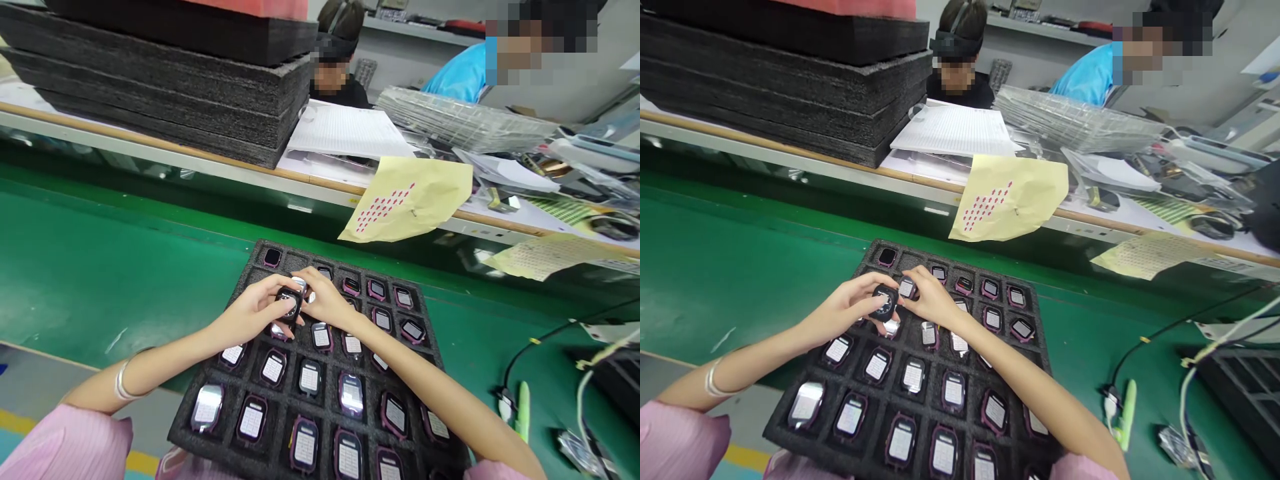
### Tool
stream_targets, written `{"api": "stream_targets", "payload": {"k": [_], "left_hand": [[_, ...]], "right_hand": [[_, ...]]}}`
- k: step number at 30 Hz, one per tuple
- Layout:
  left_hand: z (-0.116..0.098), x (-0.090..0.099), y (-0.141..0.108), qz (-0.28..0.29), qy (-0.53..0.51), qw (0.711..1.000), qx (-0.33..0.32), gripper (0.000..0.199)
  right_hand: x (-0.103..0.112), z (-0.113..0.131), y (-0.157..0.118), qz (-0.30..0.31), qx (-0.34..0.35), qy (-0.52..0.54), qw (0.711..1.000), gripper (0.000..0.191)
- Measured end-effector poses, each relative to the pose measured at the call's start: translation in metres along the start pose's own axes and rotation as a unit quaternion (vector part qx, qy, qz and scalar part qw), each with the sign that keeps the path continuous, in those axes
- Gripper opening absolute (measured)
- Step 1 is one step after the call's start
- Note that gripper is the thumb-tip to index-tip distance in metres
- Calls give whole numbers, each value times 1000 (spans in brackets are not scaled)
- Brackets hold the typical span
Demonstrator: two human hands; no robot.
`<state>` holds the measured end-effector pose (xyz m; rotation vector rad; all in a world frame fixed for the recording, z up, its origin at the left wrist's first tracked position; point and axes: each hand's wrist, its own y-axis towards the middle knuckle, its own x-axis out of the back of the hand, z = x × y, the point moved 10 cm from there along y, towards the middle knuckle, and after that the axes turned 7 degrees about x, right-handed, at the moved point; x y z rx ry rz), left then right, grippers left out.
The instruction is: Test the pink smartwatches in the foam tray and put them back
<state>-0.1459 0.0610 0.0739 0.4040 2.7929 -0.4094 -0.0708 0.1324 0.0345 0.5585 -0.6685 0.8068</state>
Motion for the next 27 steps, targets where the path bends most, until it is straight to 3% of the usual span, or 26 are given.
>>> {"api": "stream_targets", "payload": {"k": [5,9,12,16,22,27], "left_hand": [[-1,19,4,-36,-12,999,-25,26],[-1,63,15,-146,-36,984,-98,27],[2,102,19,-235,-50,958,-154,30],[9,135,19,-294,-35,941,-164,32],[21,147,22,-318,-8,936,-151,32],[39,149,26,-340,24,930,-138,31]], "right_hand": [[-4,8,23,58,42,-87,994,41],[-14,10,55,97,48,-123,986,24],[-24,3,83,75,-13,-171,982,24],[-32,-4,102,28,-108,-209,972,17],[-22,-23,100,-30,-160,-133,978,26],[-16,-24,89,-74,-113,30,990,16]]}}
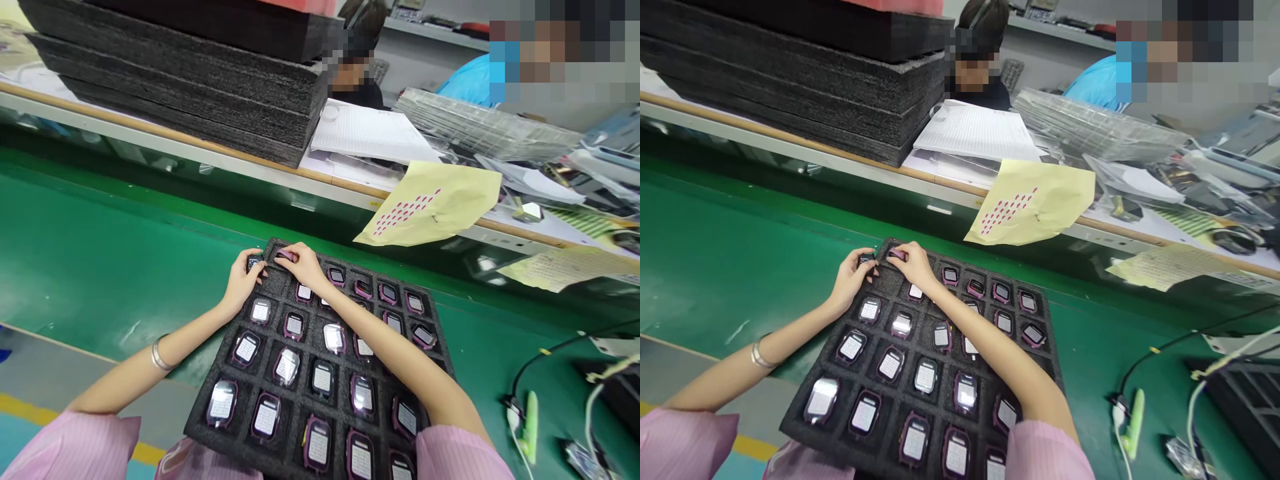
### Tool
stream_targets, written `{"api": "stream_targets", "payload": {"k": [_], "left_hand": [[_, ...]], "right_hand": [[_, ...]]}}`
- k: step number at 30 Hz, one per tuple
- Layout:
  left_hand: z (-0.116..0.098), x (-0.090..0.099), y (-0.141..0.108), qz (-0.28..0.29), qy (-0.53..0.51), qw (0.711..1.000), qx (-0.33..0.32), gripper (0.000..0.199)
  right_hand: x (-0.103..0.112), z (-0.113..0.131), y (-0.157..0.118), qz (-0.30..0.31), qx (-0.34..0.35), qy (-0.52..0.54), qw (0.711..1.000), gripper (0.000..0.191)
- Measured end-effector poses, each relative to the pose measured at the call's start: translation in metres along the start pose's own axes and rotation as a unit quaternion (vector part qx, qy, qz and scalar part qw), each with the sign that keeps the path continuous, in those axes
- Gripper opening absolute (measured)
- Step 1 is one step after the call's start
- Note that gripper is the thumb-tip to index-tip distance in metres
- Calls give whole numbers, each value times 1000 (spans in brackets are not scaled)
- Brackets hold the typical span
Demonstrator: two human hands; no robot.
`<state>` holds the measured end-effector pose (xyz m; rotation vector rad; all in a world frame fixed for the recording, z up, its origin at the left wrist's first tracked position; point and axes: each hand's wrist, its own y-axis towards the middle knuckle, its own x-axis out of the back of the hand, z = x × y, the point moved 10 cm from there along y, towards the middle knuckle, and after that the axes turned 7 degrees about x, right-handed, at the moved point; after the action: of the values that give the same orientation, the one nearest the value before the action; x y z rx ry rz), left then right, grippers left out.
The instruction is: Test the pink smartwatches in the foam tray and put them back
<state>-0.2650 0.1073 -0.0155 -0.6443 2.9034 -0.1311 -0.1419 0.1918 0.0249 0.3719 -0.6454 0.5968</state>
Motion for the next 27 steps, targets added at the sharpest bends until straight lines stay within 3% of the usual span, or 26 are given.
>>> {"api": "stream_targets", "payload": {"k": [6,11,15,18,22,27], "left_hand": [[-7,-5,-24,6,44,998,-33,38],[-14,-37,-54,90,83,992,-39,40],[-13,-60,-66,145,79,986,9,35],[-16,-77,-75,185,29,980,64,33],[-29,-94,-85,209,-11,974,82,33],[-23,-94,-85,203,-40,975,85,31]], "right_hand": [[26,24,-55,4,29,213,977,29],[35,-2,-116,-15,-158,436,886,45],[34,1,-142,25,-187,496,848,49],[41,13,-148,51,-152,513,844,51],[51,19,-150,59,-114,506,853,53],[52,11,-150,44,-86,518,850,36]]}}
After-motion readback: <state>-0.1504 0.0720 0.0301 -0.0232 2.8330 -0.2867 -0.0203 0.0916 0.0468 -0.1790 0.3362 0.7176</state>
